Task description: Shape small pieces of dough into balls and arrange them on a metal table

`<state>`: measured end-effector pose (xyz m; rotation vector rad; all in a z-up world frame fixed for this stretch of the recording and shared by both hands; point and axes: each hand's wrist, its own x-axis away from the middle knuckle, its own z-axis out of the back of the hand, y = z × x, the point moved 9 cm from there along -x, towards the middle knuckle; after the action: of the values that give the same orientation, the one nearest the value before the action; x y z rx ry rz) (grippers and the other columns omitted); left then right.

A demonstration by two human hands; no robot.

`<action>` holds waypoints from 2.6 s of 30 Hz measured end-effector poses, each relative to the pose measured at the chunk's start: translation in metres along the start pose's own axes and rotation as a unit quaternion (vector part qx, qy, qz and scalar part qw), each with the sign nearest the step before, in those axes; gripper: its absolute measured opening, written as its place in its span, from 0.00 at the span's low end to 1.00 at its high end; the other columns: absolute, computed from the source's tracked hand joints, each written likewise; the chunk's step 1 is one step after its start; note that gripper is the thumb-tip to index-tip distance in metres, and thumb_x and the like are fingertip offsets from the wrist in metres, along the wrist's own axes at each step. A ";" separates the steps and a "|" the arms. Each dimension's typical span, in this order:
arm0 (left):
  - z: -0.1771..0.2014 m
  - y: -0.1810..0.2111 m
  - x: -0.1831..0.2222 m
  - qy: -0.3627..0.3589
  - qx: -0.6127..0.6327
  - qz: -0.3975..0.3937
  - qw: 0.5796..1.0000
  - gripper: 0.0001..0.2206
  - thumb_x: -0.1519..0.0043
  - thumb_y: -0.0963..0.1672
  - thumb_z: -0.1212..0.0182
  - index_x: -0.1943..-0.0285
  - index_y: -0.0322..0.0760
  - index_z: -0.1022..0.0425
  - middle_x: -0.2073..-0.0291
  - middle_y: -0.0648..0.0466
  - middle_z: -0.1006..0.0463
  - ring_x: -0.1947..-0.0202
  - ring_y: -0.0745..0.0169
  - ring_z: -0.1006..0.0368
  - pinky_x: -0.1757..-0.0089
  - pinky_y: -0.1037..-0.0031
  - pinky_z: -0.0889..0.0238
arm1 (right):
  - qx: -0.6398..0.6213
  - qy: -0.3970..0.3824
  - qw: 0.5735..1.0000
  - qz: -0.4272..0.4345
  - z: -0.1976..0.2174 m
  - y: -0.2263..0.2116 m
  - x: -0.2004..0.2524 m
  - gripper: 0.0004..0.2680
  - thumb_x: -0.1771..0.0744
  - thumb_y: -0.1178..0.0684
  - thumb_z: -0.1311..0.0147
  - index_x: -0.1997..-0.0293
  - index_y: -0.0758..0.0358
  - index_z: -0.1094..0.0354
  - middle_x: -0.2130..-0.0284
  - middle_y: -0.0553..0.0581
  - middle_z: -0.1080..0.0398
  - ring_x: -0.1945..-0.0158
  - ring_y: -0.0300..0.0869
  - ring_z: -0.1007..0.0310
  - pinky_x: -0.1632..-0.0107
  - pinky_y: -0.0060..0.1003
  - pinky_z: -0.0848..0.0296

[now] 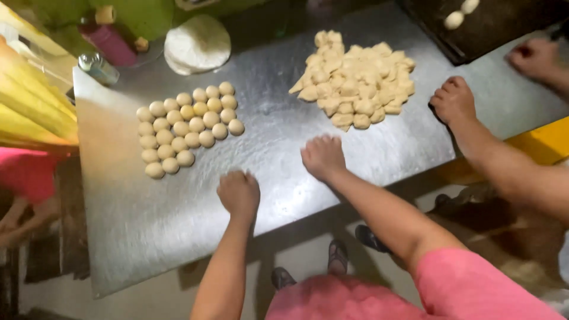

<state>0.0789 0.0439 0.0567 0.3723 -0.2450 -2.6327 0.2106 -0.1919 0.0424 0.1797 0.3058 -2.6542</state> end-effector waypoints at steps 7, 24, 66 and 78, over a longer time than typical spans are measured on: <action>-0.019 -0.055 0.032 0.008 0.112 -0.045 0.993 0.12 0.40 0.46 0.36 0.73 0.38 0.31 0.72 0.48 0.30 0.63 0.41 0.32 0.58 0.52 0.41 | -0.080 -0.015 0.989 0.122 -0.021 0.027 0.046 0.09 0.31 0.47 0.58 0.70 0.53 0.38 0.70 0.52 0.37 0.59 0.50 0.38 0.53 0.50 0.45; -0.027 -0.011 0.022 -0.003 0.006 -0.036 0.999 0.11 0.41 0.47 0.40 0.75 0.41 0.28 0.76 0.52 0.30 0.65 0.47 0.29 0.60 0.57 0.36 | -0.127 0.029 0.982 0.136 -0.028 -0.007 0.007 0.12 0.34 0.38 0.47 0.69 0.54 0.30 0.70 0.53 0.34 0.58 0.50 0.32 0.51 0.52 0.37; -0.010 -0.103 -0.122 0.050 0.106 -0.260 0.958 0.18 0.44 0.52 0.28 0.50 0.43 0.20 0.58 0.53 0.22 0.44 0.47 0.34 0.45 0.50 0.48 | -0.123 -0.059 0.989 0.052 -0.130 -0.216 -0.119 0.15 0.35 0.39 0.41 0.53 0.58 0.24 0.62 0.60 0.24 0.50 0.60 0.24 0.43 0.59 0.35; 0.027 -0.053 -0.123 -0.008 0.187 -0.260 0.947 0.37 0.49 0.50 0.26 0.31 0.34 0.33 0.42 0.43 0.33 0.36 0.31 0.43 0.36 0.44 0.56 | -0.170 0.117 0.957 -0.205 0.040 0.043 -0.159 0.12 0.29 0.52 0.49 0.46 0.74 0.34 0.56 0.81 0.32 0.53 0.76 0.29 0.51 0.67 0.32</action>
<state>0.1537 0.1509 0.0964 0.6118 -0.7491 -3.1024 0.3682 -0.1709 0.1017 0.3532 0.9638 -2.9260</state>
